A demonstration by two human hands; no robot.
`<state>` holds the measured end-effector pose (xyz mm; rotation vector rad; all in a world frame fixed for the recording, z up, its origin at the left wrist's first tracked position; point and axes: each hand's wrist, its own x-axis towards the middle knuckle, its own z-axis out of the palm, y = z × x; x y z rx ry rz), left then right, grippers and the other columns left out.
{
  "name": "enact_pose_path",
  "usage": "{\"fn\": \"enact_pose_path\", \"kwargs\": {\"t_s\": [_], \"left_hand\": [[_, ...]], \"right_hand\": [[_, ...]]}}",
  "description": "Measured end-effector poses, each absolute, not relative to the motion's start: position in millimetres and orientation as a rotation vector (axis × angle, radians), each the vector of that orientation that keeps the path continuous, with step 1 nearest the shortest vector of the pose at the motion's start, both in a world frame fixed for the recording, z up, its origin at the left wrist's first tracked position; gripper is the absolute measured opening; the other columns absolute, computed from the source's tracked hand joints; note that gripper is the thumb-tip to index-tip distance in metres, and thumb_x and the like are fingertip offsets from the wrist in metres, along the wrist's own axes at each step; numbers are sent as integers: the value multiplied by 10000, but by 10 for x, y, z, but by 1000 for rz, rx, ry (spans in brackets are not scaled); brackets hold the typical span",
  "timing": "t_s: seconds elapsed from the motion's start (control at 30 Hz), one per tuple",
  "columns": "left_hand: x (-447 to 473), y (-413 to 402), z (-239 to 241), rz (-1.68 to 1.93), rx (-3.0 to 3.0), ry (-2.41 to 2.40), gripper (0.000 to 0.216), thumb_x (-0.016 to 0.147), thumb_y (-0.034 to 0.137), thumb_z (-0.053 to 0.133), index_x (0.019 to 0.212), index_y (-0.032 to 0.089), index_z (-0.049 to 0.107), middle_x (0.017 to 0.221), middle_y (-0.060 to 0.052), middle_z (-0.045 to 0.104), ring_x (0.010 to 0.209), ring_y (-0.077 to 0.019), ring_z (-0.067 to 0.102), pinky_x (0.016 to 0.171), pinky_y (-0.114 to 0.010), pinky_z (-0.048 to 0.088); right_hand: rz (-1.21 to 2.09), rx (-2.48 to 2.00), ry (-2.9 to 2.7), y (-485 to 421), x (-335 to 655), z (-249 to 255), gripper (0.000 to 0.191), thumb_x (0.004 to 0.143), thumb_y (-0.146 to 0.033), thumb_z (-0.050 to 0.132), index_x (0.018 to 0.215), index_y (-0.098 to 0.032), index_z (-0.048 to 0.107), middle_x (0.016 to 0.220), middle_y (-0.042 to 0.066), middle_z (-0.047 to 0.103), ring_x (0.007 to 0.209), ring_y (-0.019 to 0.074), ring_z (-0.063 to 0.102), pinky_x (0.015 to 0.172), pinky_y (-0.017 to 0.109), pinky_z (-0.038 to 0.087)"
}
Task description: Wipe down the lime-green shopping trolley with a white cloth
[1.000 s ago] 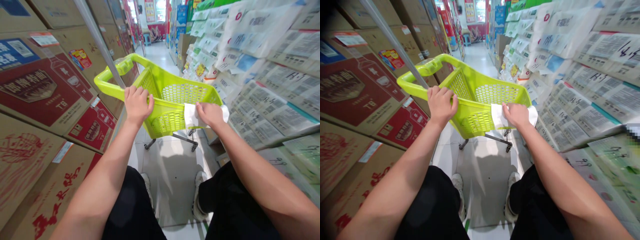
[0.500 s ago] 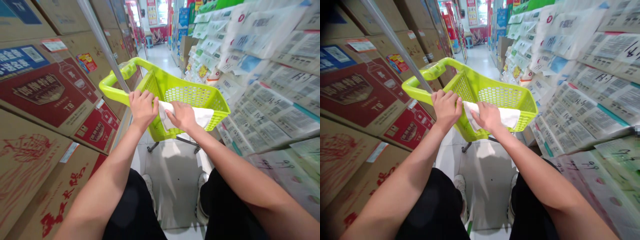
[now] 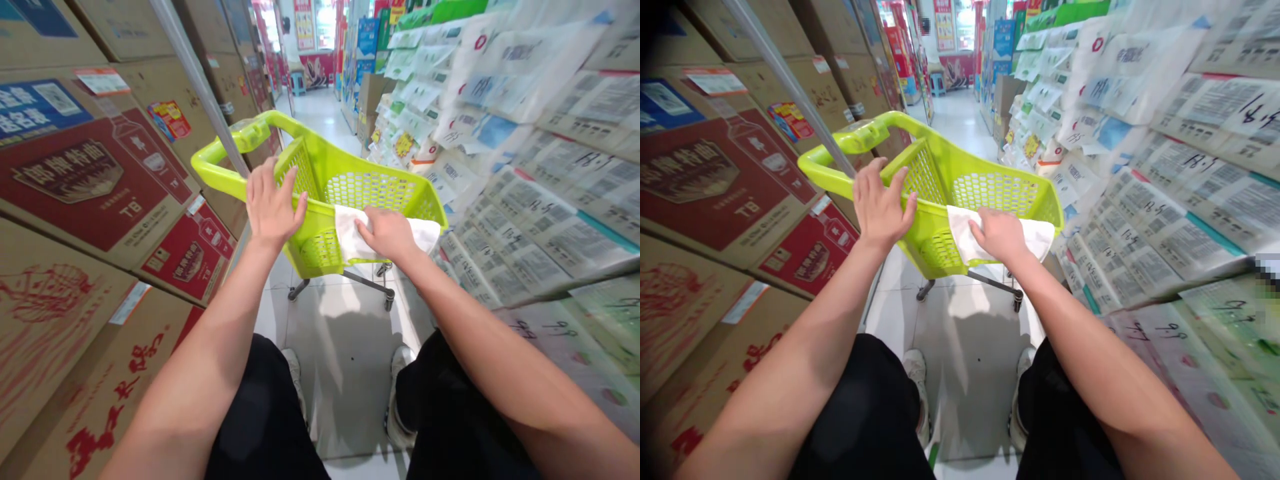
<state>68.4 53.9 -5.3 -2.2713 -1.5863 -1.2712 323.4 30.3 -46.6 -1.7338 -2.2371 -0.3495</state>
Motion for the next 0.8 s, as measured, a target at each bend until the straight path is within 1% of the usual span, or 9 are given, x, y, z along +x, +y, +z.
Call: {"fn": "enact_pose_path", "kwargs": {"t_s": [0.13,0.3,0.37,0.43,0.5,0.53,0.6,0.7,0.8], "left_hand": [[687,655,-87,-1509,-2223,-1673,642,884,635,570,1389,239,585,1643,-100,386,1615,-288,-73,1205,-541,114],[723,913,-222,-1664,-1995,-1828,593,969,578,472,1457,244,528,1710,-96,253,1605,-267,-172,1197,-584,62],[789,1012,-272,-1727,-1838,-1959,555,1020,429,440,1515,179,449,1716,-147,189,1596,-293,-155,1168,-609,48],[931,1057,-316,-1821,-1715,-2145,627,990,312,506,1569,147,334,1698,-207,178,1599,-320,-62,1170,-622,63],[1136,1032,-365,-1912,-1701,-2350,831,884,286,650,1596,172,237,1684,-238,202,1605,-354,19,1203,-619,105],[1242,1001,-395,-1918,-1768,-2433,946,814,268,724,1601,187,205,1685,-244,197,1611,-379,5,1210,-623,129],[1404,933,-465,-1946,-1764,-2539,1016,754,198,740,1604,235,184,1709,-207,162,1625,-370,-36,1236,-589,182],[1393,906,-571,-2018,-1745,-2548,982,780,113,647,1626,232,163,1728,-167,149,1637,-293,-30,1267,-505,210],[1093,1005,-638,-2074,-1820,-2399,857,848,164,605,1623,187,242,1709,-125,247,1635,-269,-36,1286,-525,159]], "right_hand": [[-349,-1833,-2248,212,3651,-527,433,1039,-490,377,1153,-164,638,1110,158,746,931,298,669,729,349,363],[-255,-1822,-2314,77,3834,-530,398,1022,-411,438,1291,-163,597,1207,161,735,978,300,688,714,347,403],[-200,-1778,-2352,17,3775,-515,411,1027,-376,435,1364,-185,575,1213,143,744,981,301,704,723,351,430],[-172,-1748,-2375,-46,3651,-504,433,1031,-339,427,1422,-200,551,1189,133,756,960,304,720,725,359,454],[-166,-1735,-2385,-109,3486,-499,454,1034,-314,417,1457,-196,530,1153,140,765,937,311,731,725,369,474],[-159,-1718,-2396,-140,3399,-498,465,1036,-311,415,1473,-189,516,1147,147,765,935,314,732,729,373,482],[-120,-1666,-2429,-199,3239,-492,489,1047,-323,404,1507,-174,480,1131,157,766,938,315,734,744,376,493],[-51,-1612,-2501,-276,3065,-475,526,1068,-378,378,1544,-163,433,1054,152,775,896,312,736,723,366,487],[-61,-1625,-2609,-334,2957,-471,503,1080,-458,329,1430,-164,538,923,139,770,794,309,725,658,358,454]]}}
